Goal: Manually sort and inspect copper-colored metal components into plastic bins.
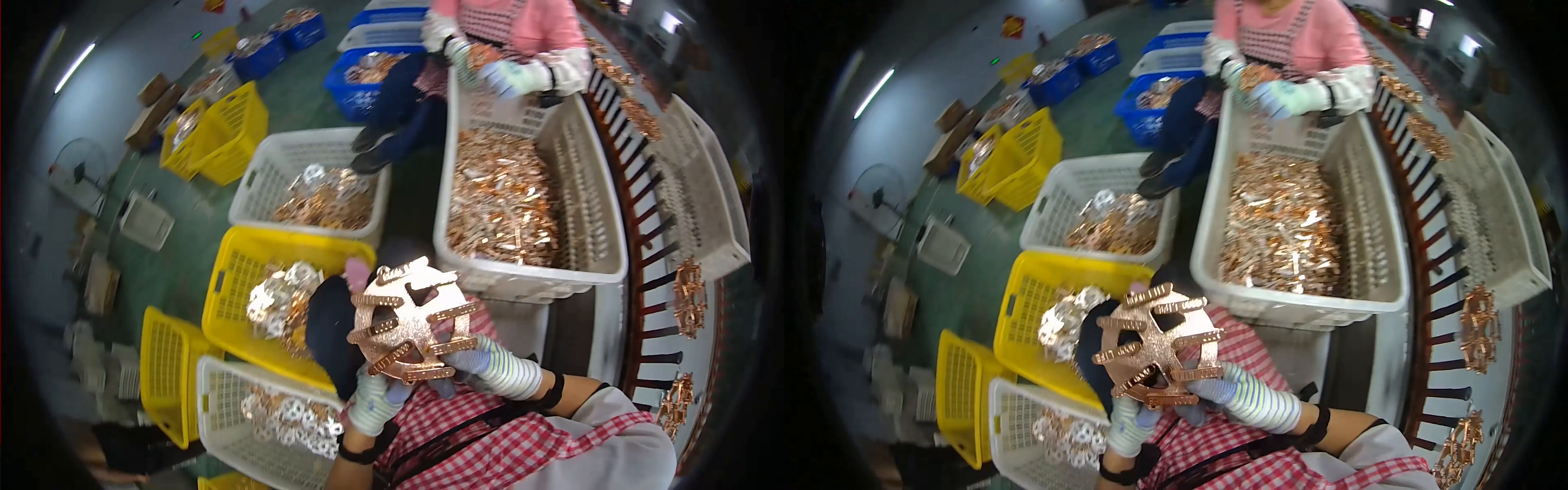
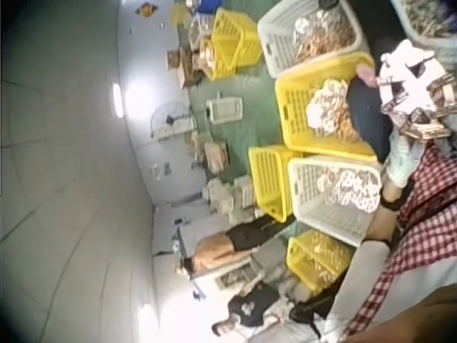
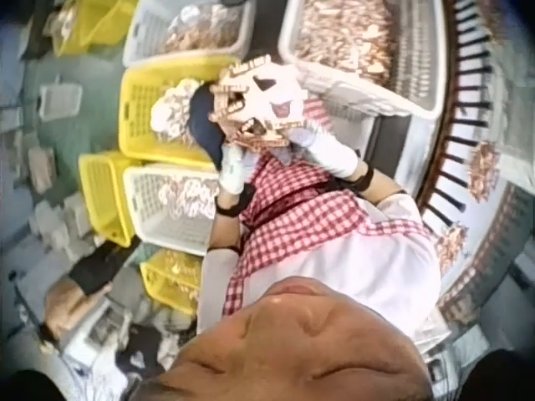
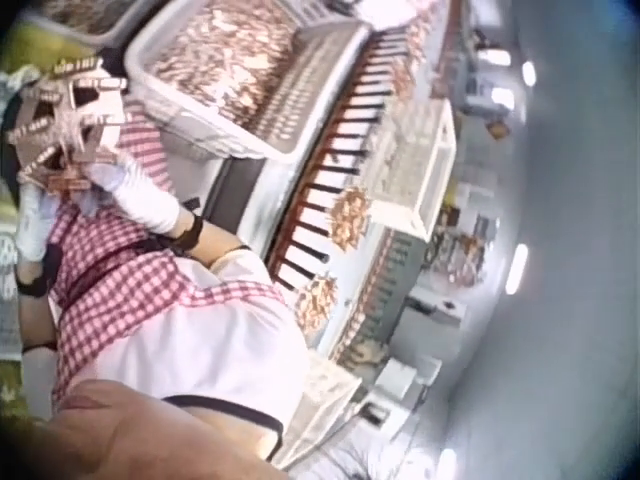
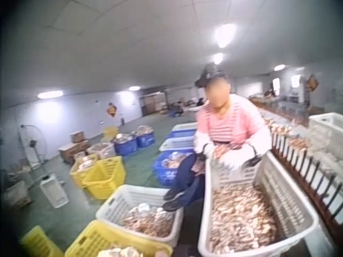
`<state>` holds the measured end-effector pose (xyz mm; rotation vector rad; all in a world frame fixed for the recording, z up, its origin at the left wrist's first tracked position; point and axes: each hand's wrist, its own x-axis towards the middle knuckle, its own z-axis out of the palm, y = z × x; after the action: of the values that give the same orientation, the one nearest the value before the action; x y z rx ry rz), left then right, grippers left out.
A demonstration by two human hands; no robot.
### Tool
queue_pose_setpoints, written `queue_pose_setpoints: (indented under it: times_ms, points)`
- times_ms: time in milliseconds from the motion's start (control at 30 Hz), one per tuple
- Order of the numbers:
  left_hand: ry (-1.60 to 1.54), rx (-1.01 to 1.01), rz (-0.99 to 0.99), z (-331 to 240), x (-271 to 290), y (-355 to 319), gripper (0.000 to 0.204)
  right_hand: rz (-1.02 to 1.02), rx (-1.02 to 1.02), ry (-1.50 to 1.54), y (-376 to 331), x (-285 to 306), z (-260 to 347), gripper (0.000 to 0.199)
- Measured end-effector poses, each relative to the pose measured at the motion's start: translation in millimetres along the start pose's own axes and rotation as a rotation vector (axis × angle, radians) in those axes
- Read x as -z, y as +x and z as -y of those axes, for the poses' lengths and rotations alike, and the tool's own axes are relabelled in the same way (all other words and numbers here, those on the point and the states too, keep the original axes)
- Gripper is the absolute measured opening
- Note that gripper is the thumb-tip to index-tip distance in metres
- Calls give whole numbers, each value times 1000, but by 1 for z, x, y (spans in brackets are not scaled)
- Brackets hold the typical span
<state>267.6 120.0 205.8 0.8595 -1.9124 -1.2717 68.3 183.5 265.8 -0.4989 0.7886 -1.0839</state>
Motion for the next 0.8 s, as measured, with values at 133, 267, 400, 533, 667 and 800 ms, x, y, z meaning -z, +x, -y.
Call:
queue_pose_setpoints:
  times_ms: [133,267,400,533,667,800]
  points:
    - [-29,73,-54,25,10,-43,58,157,-129,11,18,-18,-29,38]
    - [-93,81,-89,20,13,-46,56,259,-358,-73,14,-21,-38,46]
    - [-220,207,5,4,23,-44,57,356,-450,-265,4,-22,-39,46]
    - [-349,342,98,-7,37,-48,59,447,-363,-715,-4,-5,-18,42]
    - [-148,276,298,-3,46,-56,69,137,109,-844,-9,-11,-1,27]
    - [191,36,365,-3,34,-76,70,135,519,-1211,12,-23,-7,28]
